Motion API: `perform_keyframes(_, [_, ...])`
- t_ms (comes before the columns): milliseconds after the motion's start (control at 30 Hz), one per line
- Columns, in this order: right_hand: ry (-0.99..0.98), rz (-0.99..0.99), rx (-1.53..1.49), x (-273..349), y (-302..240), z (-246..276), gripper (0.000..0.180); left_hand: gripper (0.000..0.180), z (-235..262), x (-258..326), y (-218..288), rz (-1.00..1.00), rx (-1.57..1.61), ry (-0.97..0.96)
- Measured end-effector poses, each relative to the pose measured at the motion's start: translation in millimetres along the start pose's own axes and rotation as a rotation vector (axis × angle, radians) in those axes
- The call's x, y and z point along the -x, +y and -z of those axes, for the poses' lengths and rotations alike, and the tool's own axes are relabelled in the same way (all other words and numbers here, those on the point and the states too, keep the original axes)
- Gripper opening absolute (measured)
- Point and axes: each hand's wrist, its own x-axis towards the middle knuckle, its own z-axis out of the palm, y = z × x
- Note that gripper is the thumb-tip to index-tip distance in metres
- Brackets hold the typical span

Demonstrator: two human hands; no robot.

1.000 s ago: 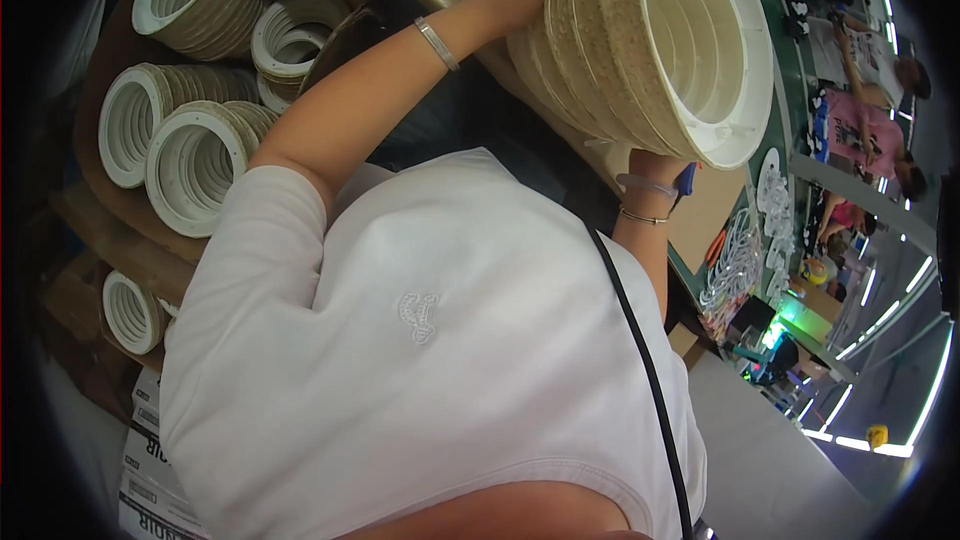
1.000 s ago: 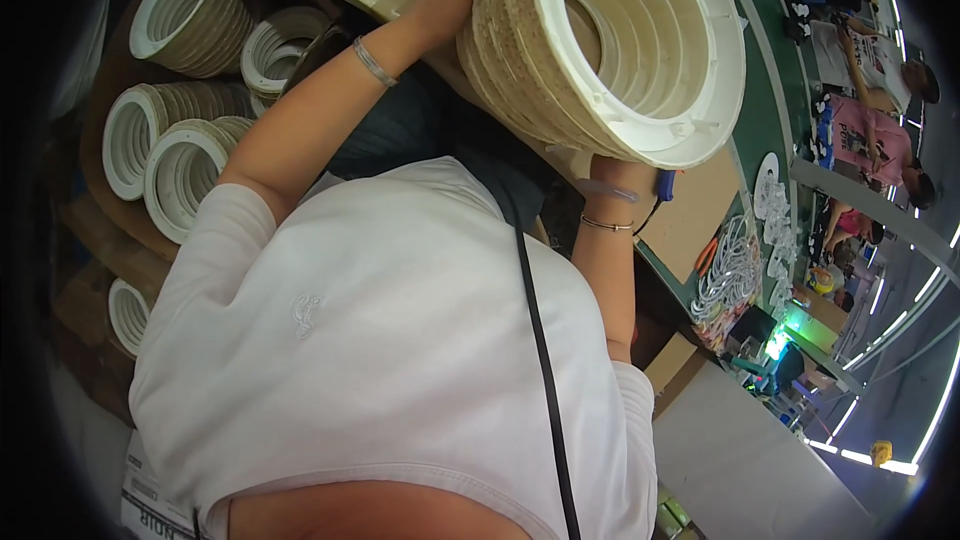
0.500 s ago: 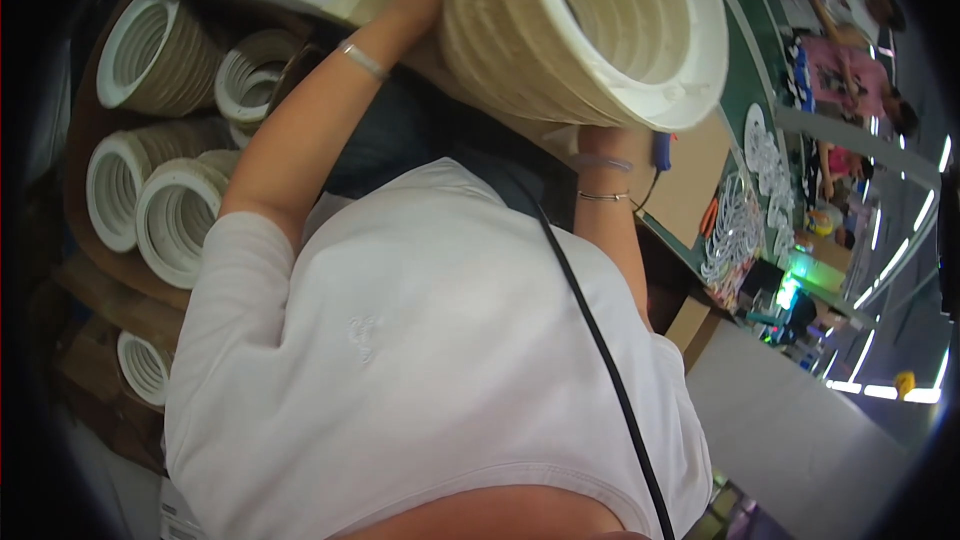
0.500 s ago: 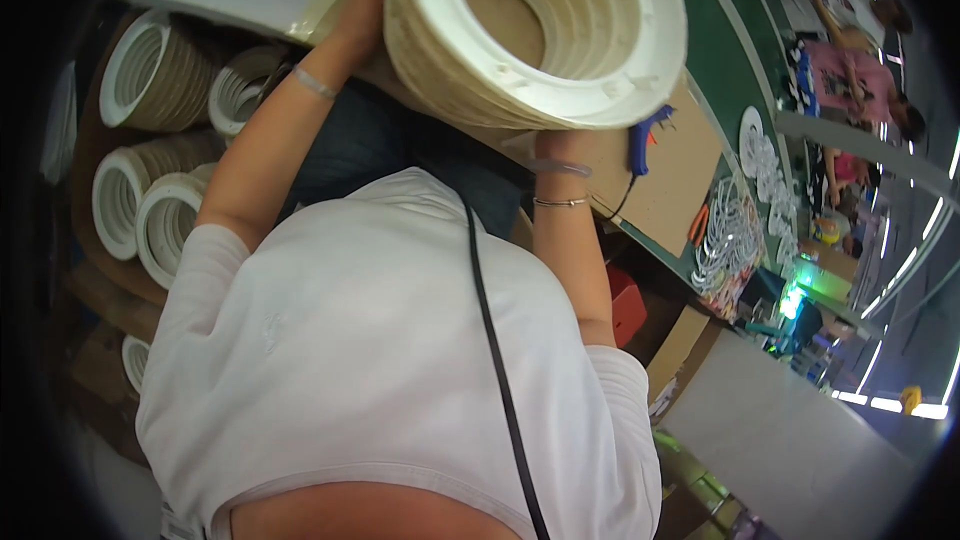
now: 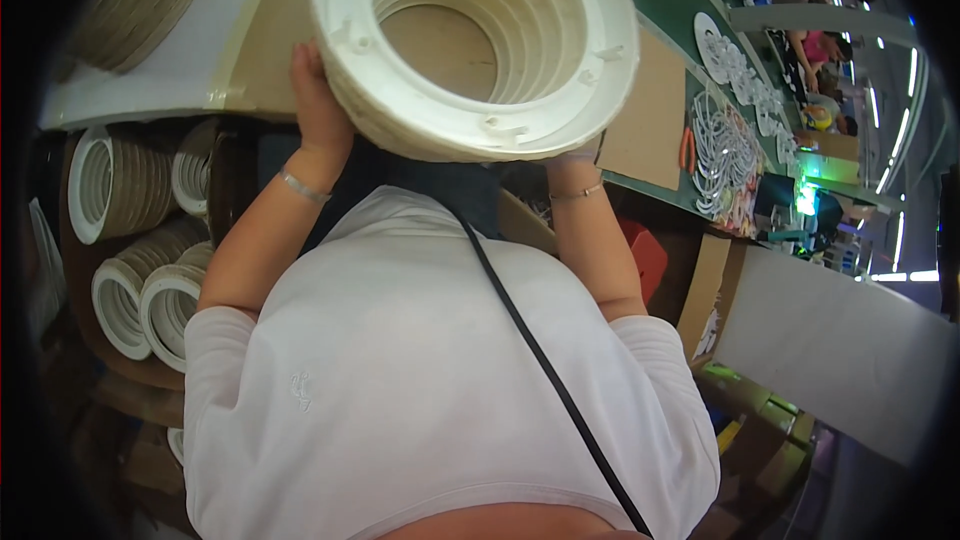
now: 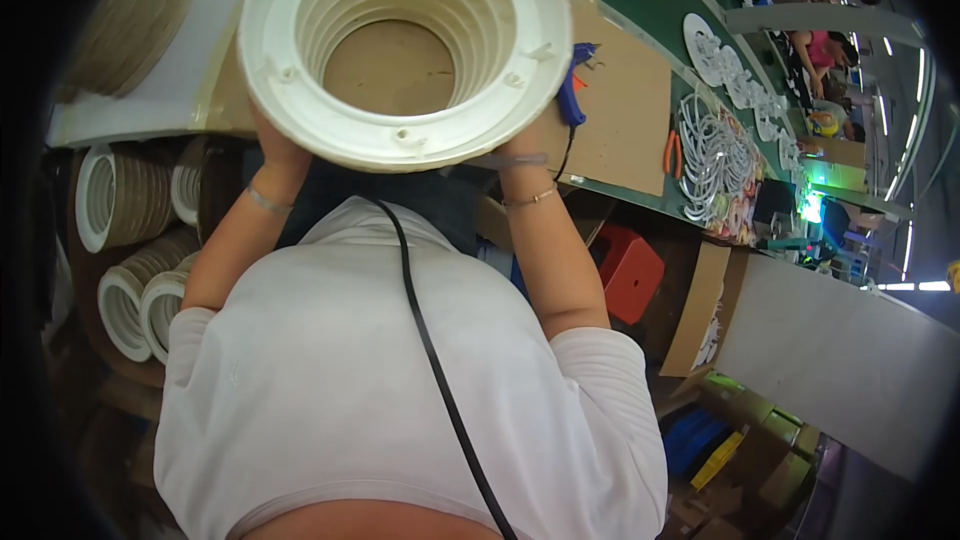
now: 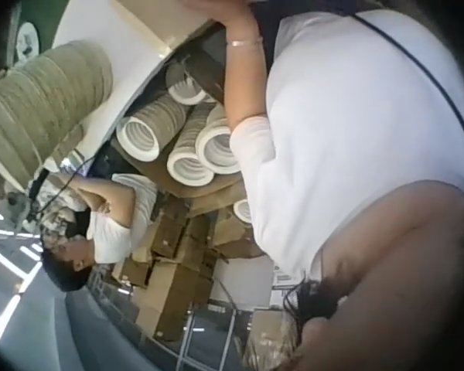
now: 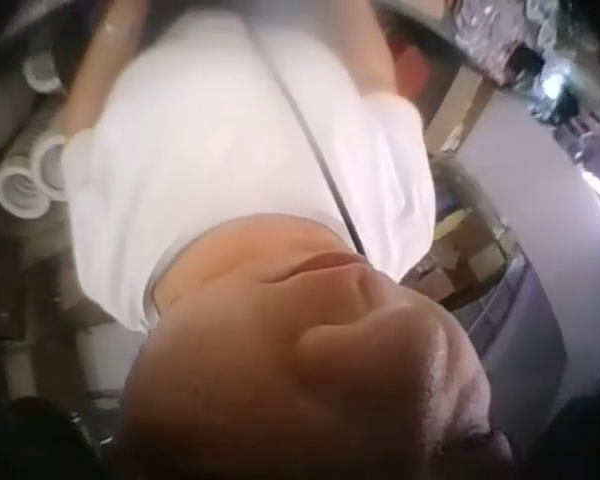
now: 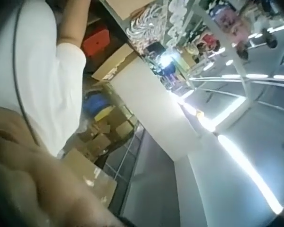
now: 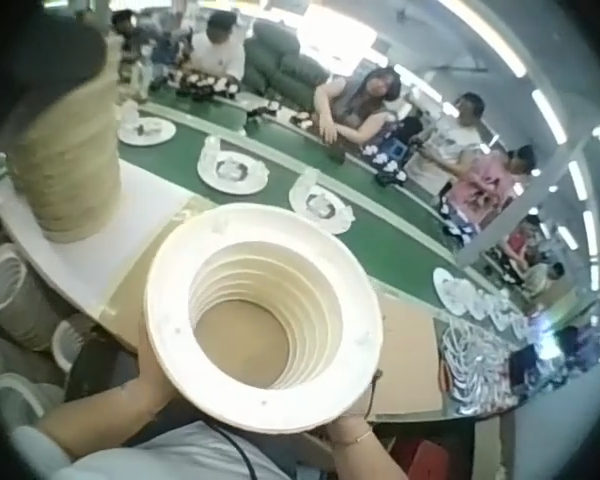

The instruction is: The person is assembling light fixture components using a glue gun on a factory line.

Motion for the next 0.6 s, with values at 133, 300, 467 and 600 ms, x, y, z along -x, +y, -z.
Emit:
perform_keyframes(133, [0.073,0.694,1.457,-30,-32,71,0.04,0.026,41,-2,-58,-0.102,-0.245,0.11])
perform_keyframes(300, [0.105,0.352,1.73,-38,-15,114,0.048,0.035,36,4,-58,-0.032,-0.007,0.001])
perform_keyframes(467, [-0.384,0.688,1.576,-41,-25,112,0.035,0.036,29,-1,-55,-0.06,-0.018,-0.051])
perform_keyframes(600, [-0.447,0.662,1.601,-48,-34,106,0.042,0.036,28,-13,-56,-0.071,-0.028,-0.096])
